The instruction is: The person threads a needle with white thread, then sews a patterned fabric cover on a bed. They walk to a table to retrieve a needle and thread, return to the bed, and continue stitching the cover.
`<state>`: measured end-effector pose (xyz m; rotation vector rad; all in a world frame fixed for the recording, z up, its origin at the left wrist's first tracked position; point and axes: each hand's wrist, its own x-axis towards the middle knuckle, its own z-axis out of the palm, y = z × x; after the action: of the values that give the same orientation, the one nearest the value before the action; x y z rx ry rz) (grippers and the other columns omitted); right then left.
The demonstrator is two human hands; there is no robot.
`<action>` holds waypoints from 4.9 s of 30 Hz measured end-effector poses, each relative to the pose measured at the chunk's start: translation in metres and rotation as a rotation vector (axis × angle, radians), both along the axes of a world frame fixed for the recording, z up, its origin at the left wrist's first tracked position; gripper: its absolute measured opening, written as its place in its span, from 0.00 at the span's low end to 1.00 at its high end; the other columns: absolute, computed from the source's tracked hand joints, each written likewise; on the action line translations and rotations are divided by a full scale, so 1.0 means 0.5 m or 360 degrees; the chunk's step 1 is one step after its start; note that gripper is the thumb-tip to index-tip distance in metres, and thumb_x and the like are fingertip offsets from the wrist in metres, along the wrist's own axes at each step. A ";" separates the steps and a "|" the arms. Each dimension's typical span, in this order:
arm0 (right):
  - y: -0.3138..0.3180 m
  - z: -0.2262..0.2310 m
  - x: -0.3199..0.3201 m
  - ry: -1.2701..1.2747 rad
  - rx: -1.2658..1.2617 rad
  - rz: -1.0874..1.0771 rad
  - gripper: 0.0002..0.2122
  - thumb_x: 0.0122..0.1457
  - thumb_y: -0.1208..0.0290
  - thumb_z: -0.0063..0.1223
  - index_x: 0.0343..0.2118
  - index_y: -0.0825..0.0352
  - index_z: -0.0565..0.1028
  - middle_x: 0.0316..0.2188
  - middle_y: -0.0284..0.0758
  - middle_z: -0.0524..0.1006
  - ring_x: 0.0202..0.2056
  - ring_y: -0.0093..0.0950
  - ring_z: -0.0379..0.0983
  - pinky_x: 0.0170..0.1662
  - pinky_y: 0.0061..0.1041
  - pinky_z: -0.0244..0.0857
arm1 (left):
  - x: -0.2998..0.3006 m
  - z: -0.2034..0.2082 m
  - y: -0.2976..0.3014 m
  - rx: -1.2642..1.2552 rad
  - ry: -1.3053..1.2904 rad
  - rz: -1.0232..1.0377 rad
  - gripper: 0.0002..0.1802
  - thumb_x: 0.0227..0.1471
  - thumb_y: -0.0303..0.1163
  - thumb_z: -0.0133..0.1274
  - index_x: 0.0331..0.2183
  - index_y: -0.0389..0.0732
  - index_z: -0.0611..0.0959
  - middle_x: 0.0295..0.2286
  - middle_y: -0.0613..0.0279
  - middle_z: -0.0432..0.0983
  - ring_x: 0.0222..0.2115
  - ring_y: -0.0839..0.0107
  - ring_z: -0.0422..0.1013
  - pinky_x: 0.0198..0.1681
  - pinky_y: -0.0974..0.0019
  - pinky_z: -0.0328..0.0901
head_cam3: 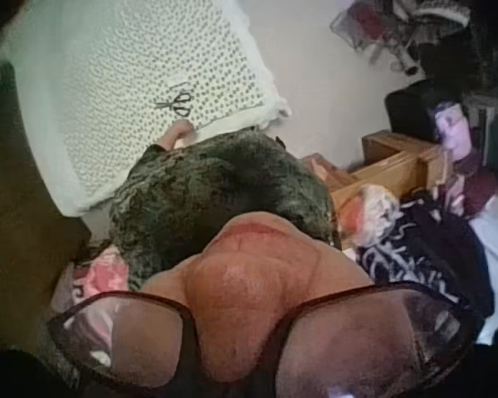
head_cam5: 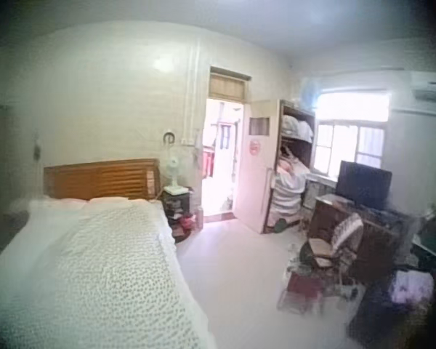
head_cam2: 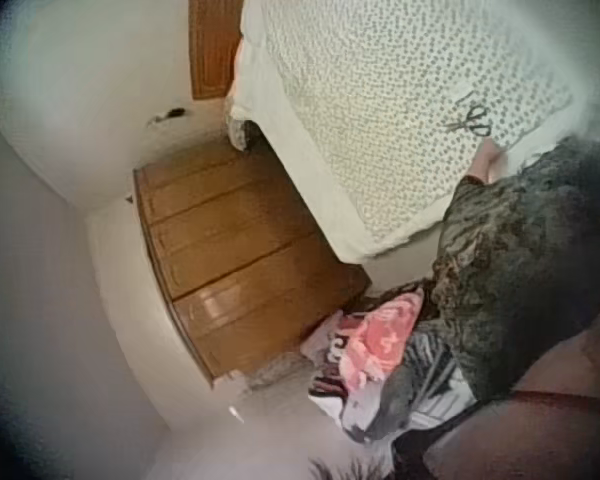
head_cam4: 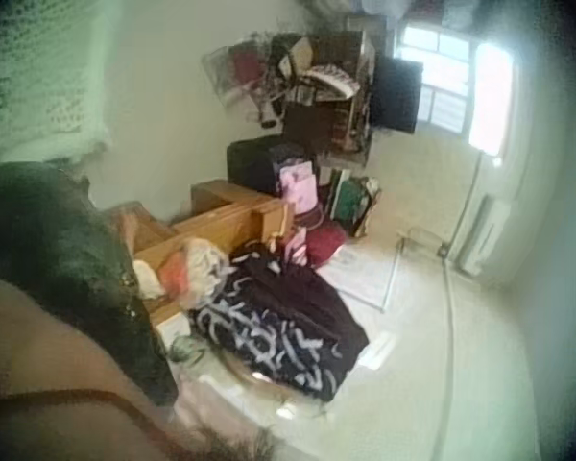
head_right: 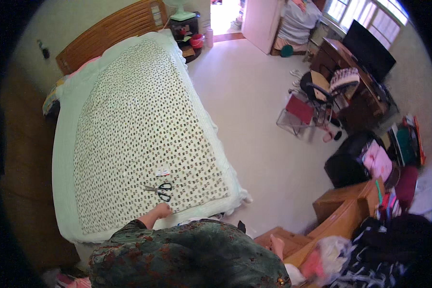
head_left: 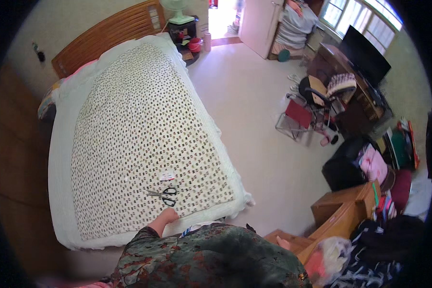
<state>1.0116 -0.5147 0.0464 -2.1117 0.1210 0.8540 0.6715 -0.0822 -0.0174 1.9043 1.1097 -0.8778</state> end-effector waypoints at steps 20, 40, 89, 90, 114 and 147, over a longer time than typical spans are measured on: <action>0.211 -0.127 1.052 0.0463 -0.0207 -0.0041 0.06 0.47 0.71 0.50 0.22 0.66 0.66 0.15 0.35 0.61 0.14 0.28 0.57 0.15 0.28 0.59 | 0.559 0.070 -0.246 -0.0416 0.0030 0.0649 0.08 0.35 0.23 0.45 0.23 0.41 0.78 0.19 0.60 0.74 0.15 0.68 0.67 0.16 0.67 0.62; 0.915 -0.129 1.445 0.0278 -0.0062 0.0298 0.07 0.43 0.70 0.52 0.16 0.66 0.67 0.10 0.32 0.59 0.10 0.26 0.55 0.13 0.29 0.56 | 1.278 0.095 0.760 0.0739 -0.0685 0.0795 0.12 0.39 0.36 0.44 0.22 0.39 0.78 0.24 0.49 0.73 0.27 0.56 0.70 0.31 0.59 0.64; 3.434 -0.096 2.780 0.0583 0.0064 0.0282 0.10 0.47 0.64 0.48 0.20 0.64 0.66 0.08 0.26 0.55 0.09 0.20 0.52 0.17 0.28 0.63 | 2.165 0.022 2.585 -0.0218 0.0271 0.0996 0.21 0.40 0.44 0.42 0.15 0.35 0.75 0.12 0.54 0.70 0.12 0.64 0.67 0.17 0.63 0.62; 3.481 -0.102 2.790 0.0587 0.0080 0.0250 0.10 0.46 0.64 0.48 0.20 0.65 0.66 0.08 0.26 0.55 0.09 0.20 0.52 0.16 0.28 0.62 | 2.176 0.012 2.632 -0.0209 0.0292 0.1002 0.21 0.40 0.44 0.42 0.15 0.35 0.75 0.12 0.54 0.70 0.12 0.64 0.67 0.17 0.63 0.61; 4.820 -0.075 3.176 0.0727 -0.0016 0.0878 0.09 0.49 0.66 0.48 0.19 0.63 0.66 0.07 0.25 0.56 0.09 0.19 0.53 0.15 0.26 0.60 | 2.775 -0.046 3.613 -0.0035 -0.0149 0.0840 0.11 0.37 0.33 0.45 0.22 0.38 0.79 0.19 0.52 0.73 0.20 0.62 0.71 0.26 0.59 0.63; 6.246 -0.104 2.808 0.0245 -0.0673 0.2445 0.05 0.47 0.67 0.50 0.24 0.62 0.70 0.09 0.24 0.55 0.12 0.17 0.53 0.24 0.27 0.66 | 2.919 0.168 4.573 0.0992 -0.0127 0.3013 0.10 0.42 0.34 0.43 0.22 0.37 0.75 0.19 0.51 0.71 0.22 0.58 0.69 0.28 0.61 0.63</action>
<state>2.4159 2.6080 -0.0056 -2.2768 -1.5275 1.9339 2.1311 2.2043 0.0665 0.4469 2.4089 0.6695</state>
